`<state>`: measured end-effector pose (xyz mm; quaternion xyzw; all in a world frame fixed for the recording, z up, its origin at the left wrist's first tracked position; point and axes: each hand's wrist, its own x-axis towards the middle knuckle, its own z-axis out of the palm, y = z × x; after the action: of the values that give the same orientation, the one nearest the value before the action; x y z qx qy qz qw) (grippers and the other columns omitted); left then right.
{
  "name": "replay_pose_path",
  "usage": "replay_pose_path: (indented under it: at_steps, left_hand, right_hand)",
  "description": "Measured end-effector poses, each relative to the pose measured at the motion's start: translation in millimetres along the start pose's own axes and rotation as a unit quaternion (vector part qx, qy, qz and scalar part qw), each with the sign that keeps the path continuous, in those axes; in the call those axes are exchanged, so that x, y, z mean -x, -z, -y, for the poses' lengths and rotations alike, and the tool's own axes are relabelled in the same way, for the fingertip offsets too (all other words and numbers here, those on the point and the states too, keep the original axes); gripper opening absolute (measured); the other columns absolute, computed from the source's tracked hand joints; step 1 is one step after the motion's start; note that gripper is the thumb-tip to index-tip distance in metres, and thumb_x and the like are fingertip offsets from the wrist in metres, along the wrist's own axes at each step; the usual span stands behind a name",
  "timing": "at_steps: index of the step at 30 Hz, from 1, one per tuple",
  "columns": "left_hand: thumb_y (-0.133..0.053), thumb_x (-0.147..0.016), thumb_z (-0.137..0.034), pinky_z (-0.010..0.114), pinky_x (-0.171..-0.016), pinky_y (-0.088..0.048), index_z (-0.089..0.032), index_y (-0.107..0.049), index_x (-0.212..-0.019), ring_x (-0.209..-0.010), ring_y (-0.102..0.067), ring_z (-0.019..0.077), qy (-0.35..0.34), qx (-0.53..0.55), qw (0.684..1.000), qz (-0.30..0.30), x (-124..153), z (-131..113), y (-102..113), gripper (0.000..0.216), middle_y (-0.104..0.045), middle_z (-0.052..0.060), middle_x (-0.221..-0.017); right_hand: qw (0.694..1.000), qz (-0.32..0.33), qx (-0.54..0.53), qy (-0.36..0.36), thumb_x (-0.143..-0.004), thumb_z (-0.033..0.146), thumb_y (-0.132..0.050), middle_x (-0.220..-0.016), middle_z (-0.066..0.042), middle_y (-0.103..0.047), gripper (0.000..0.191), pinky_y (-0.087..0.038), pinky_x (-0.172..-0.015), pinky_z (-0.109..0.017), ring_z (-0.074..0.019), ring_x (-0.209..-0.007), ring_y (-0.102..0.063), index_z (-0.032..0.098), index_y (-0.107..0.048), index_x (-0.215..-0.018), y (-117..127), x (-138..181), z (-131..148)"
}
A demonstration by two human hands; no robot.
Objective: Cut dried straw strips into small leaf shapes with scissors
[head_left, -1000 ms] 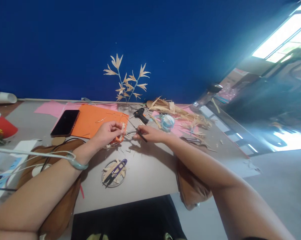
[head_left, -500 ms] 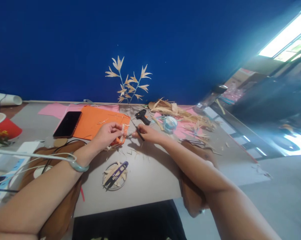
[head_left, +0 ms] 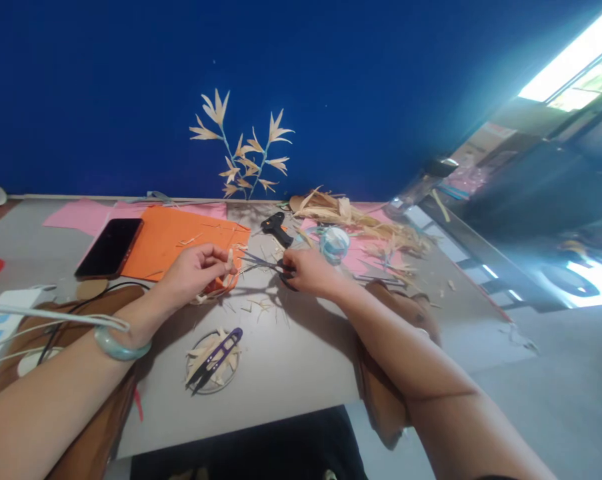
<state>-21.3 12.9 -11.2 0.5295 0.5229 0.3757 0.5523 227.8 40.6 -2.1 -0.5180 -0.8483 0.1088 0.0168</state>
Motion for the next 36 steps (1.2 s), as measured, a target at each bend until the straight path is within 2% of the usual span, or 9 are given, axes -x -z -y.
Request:
replay_pose_path:
  at_steps: [7,12,16,25,29,36]
  left_hand:
    - [-0.075,-0.066,-0.039,0.017,-0.041,-0.039,-0.015,-0.058,-0.082,-0.042,-0.052,0.0063,-0.005,0.009,1.0,0.002,0.9,2.7,0.4,0.033,-0.07,0.002,-0.07]
    - [-0.076,-0.065,-0.039,0.016,-0.04,-0.039,-0.015,-0.057,-0.081,-0.041,-0.052,0.006,-0.005,0.014,1.0,-0.005,1.1,0.6,0.6,0.034,-0.071,0.003,-0.072]
    - [-0.076,-0.065,-0.038,0.018,-0.041,-0.042,-0.015,-0.057,-0.082,-0.042,-0.054,0.0071,0.004,0.028,1.0,0.001,0.5,1.0,0.5,0.035,-0.073,0.006,-0.077]
    - [-0.074,-0.067,-0.036,0.016,-0.04,-0.037,-0.015,-0.056,-0.084,-0.041,-0.051,0.0055,0.008,0.025,0.999,0.024,-2.4,7.8,0.3,0.032,-0.071,0.003,-0.07]
    - [-0.074,-0.068,-0.035,0.017,-0.041,-0.036,-0.014,-0.057,-0.082,-0.041,-0.048,0.0055,0.002,0.013,0.999,0.037,-2.4,8.7,-1.0,0.03,-0.067,0.0,-0.062]
    - [-0.072,-0.069,-0.034,0.018,-0.042,-0.036,-0.014,-0.056,-0.081,-0.042,-0.048,0.0058,0.003,0.013,0.999,0.047,-0.7,5.3,-2.8,0.028,-0.065,0.0,-0.061]
  right_hand:
    - [0.998,0.01,0.049,-0.034,-0.076,0.024,-0.061,-0.083,-0.007,-0.068,0.012,-0.036,-0.073,-0.031,-0.0222,-0.079,-0.059,0.018,-0.058,-0.086,-10.9,-1.0,12.0]
    - [0.997,0.009,0.058,-0.058,-0.078,0.024,-0.06,-0.083,-0.008,-0.067,0.014,-0.035,-0.068,-0.029,-0.0238,-0.082,-0.059,0.018,-0.059,-0.09,-9.3,0.4,15.8]
    - [0.996,0.009,0.038,-0.082,-0.078,0.021,-0.06,-0.08,-0.007,-0.067,0.01,-0.034,-0.064,-0.028,-0.0212,-0.077,-0.059,0.017,-0.06,-0.087,-8.5,-1.2,16.4]
    - [0.996,0.001,-0.018,-0.092,-0.075,0.019,-0.062,-0.078,-0.004,-0.066,0.01,-0.032,-0.061,-0.025,-0.0157,-0.067,-0.055,0.018,-0.06,-0.085,-13.4,-4.7,14.9]
    - [0.995,0.006,-0.019,-0.101,-0.076,0.018,-0.061,-0.08,-0.004,-0.066,0.012,-0.033,-0.063,-0.025,-0.0159,-0.07,-0.057,0.018,-0.06,-0.088,-10.7,-3.0,25.4]
    - [0.994,0.004,-0.014,-0.111,-0.079,0.019,-0.059,-0.077,-0.005,-0.065,0.011,-0.035,-0.065,-0.026,-0.0172,-0.071,-0.058,0.019,-0.062,-0.09,-5.7,-0.4,31.8]
